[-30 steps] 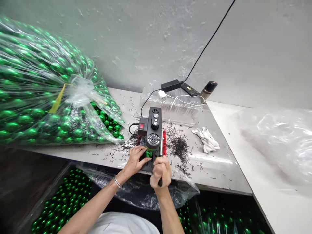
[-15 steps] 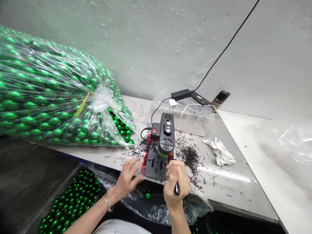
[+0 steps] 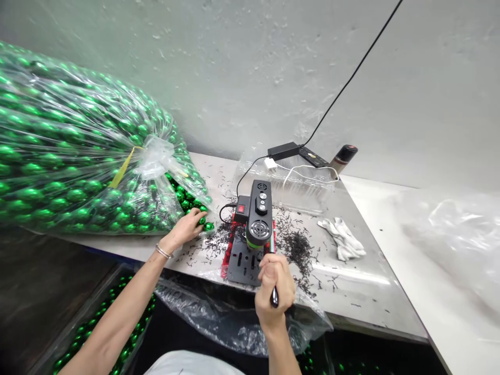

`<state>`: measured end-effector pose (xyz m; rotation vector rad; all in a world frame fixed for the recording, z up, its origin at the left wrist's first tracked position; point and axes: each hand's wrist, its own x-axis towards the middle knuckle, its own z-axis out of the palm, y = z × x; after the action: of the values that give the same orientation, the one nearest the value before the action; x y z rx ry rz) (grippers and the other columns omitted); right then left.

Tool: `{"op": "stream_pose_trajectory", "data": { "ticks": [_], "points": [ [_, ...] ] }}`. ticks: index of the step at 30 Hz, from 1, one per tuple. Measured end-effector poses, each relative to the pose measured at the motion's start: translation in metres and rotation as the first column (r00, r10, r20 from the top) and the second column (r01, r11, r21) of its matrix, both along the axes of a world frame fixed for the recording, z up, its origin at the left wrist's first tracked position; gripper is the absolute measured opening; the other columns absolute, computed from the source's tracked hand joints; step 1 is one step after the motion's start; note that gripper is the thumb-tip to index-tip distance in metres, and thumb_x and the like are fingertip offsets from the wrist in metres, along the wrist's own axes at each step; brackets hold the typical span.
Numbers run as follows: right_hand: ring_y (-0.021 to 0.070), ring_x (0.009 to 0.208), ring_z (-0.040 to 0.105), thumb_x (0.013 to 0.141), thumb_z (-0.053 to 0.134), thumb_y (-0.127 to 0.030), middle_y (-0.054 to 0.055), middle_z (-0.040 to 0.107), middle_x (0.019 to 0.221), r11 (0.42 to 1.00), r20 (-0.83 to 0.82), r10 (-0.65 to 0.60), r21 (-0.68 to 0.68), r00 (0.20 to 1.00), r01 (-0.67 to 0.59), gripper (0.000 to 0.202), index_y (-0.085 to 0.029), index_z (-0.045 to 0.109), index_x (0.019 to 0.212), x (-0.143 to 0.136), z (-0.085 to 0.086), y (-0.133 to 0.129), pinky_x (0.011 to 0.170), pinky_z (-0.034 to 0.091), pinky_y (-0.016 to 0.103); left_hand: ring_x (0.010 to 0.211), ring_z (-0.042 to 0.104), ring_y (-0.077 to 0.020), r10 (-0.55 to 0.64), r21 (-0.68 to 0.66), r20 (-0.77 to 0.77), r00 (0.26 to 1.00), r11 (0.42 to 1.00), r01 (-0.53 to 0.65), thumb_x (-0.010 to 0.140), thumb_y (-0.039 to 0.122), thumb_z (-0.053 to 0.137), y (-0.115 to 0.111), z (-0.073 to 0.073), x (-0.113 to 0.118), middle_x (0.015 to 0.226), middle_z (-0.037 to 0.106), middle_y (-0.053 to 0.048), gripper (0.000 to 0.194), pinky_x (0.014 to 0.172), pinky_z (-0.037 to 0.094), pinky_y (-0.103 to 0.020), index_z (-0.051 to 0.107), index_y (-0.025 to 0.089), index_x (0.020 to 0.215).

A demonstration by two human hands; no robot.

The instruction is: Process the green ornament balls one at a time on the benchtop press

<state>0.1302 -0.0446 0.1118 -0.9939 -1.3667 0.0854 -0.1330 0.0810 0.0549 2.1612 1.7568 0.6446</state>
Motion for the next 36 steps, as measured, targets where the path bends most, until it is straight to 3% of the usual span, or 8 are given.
{"op": "stream_pose_trajectory", "data": {
  "ticks": [3, 7, 12, 15, 18, 22, 29, 36],
  "points": [
    [0.0139, 0.065, 0.054, 0.095, 0.044, -0.011, -0.001, 0.051, 0.065, 1.0, 0.024, 0.018, 0.019, 1.0, -0.019, 0.032, -0.02, 0.047, 0.065, 0.001, 0.0, 0.0, 0.058, 0.038, 0.029, 0.084, 0.062, -0.019, 0.059, -0.035, 0.363, 0.93, 0.998, -0.05, 0.085, 0.035, 0.061, -0.011, 0.015, 0.002, 0.118, 0.059, -0.009, 0.04, 0.084, 0.052, -0.035, 0.066, 0.02, 0.121],
    [0.0131, 0.064, 0.053, 0.095, 0.043, -0.011, -0.001, 0.052, 0.065, 1.0, 0.014, 0.014, 0.011, 1.0, -0.014, 0.032, -0.02, 0.047, 0.065, 0.0, 0.003, 0.0, 0.058, 0.037, 0.029, 0.091, 0.064, -0.0204, 0.101, -0.184, 0.726, 0.68, 0.982, 0.05, 0.085, 0.047, 0.064, -0.038, 0.03, 0.017, 0.121, 0.062, -0.009, 0.057, 0.087, 0.052, -0.036, 0.058, 0.02, 0.135],
    [0.0128, 0.063, 0.054, 0.097, 0.044, -0.015, -0.001, 0.052, 0.064, 1.0, -0.027, 0.006, -0.026, 1.0, -0.007, 0.033, -0.02, 0.048, 0.064, -0.001, 0.013, 0.001, 0.059, 0.039, 0.028, 0.1, 0.063, -0.0217, 0.066, -0.181, 0.836, 0.544, 0.97, 0.161, 0.077, 0.047, 0.074, -0.062, 0.006, 0.06, 0.118, 0.067, -0.01, 0.057, 0.089, 0.052, -0.034, 0.061, 0.018, 0.124],
    [0.0125, 0.062, 0.054, 0.098, 0.044, -0.019, -0.001, 0.052, 0.065, 0.997, -0.046, -0.006, -0.083, 0.999, 0.002, 0.033, -0.02, 0.05, 0.066, -0.002, 0.023, 0.001, 0.058, 0.039, 0.028, 0.088, 0.063, -0.0189, 0.035, -0.196, 0.804, 0.593, 0.958, 0.21, 0.079, 0.046, 0.071, -0.073, -0.017, 0.083, 0.103, 0.068, -0.008, 0.048, 0.082, 0.053, -0.032, 0.063, 0.017, 0.117],
    [0.0118, 0.061, 0.053, 0.099, 0.043, -0.021, -0.001, 0.052, 0.065, 0.993, -0.051, -0.009, -0.12, 0.999, 0.003, 0.035, -0.02, 0.05, 0.066, -0.003, 0.032, 0.001, 0.057, 0.039, 0.028, 0.075, 0.059, -0.0151, -0.053, -0.152, 0.716, 0.697, 0.961, 0.229, 0.084, 0.042, 0.067, -0.08, -0.027, 0.094, 0.11, 0.065, -0.008, 0.041, 0.07, 0.053, -0.03, 0.064, 0.018, 0.117],
    [0.0109, 0.064, 0.053, 0.1, 0.042, -0.018, -0.001, 0.052, 0.066, 0.994, -0.046, 0.01, -0.107, 0.999, -0.015, 0.037, -0.02, 0.047, 0.063, -0.003, 0.038, 0.001, 0.059, 0.039, 0.027, 0.083, 0.062, -0.0176, -0.205, -0.063, 0.574, 0.793, 0.954, 0.292, 0.088, 0.035, 0.064, -0.082, -0.026, 0.097, 0.119, 0.063, -0.01, 0.036, 0.074, 0.054, -0.031, 0.064, 0.02, 0.12],
    [0.0116, 0.066, 0.053, 0.098, 0.043, -0.014, -0.002, 0.05, 0.065, 0.996, -0.034, 0.027, -0.082, 0.999, -0.029, 0.034, -0.02, 0.048, 0.066, -0.003, 0.032, 0.0, 0.062, 0.04, 0.028, 0.113, 0.065, -0.0269, -0.351, -0.012, 0.379, 0.856, 0.923, 0.384, 0.092, 0.028, 0.061, -0.072, -0.024, 0.104, 0.126, 0.066, -0.013, 0.036, 0.101, 0.051, -0.042, 0.06, 0.018, 0.126],
    [0.0115, 0.066, 0.053, 0.098, 0.043, -0.013, -0.002, 0.052, 0.066, 0.998, -0.01, 0.017, -0.066, 1.0, -0.017, 0.033, -0.02, 0.047, 0.065, -0.003, 0.03, -0.001, 0.061, 0.039, 0.028, 0.107, 0.068, -0.0275, -0.417, -0.032, 0.197, 0.887, 0.902, 0.431, 0.097, 0.032, 0.056, -0.066, -0.015, 0.106, 0.121, 0.067, -0.013, 0.033, 0.094, 0.054, -0.041, 0.06, 0.017, 0.126]
  ]
}}
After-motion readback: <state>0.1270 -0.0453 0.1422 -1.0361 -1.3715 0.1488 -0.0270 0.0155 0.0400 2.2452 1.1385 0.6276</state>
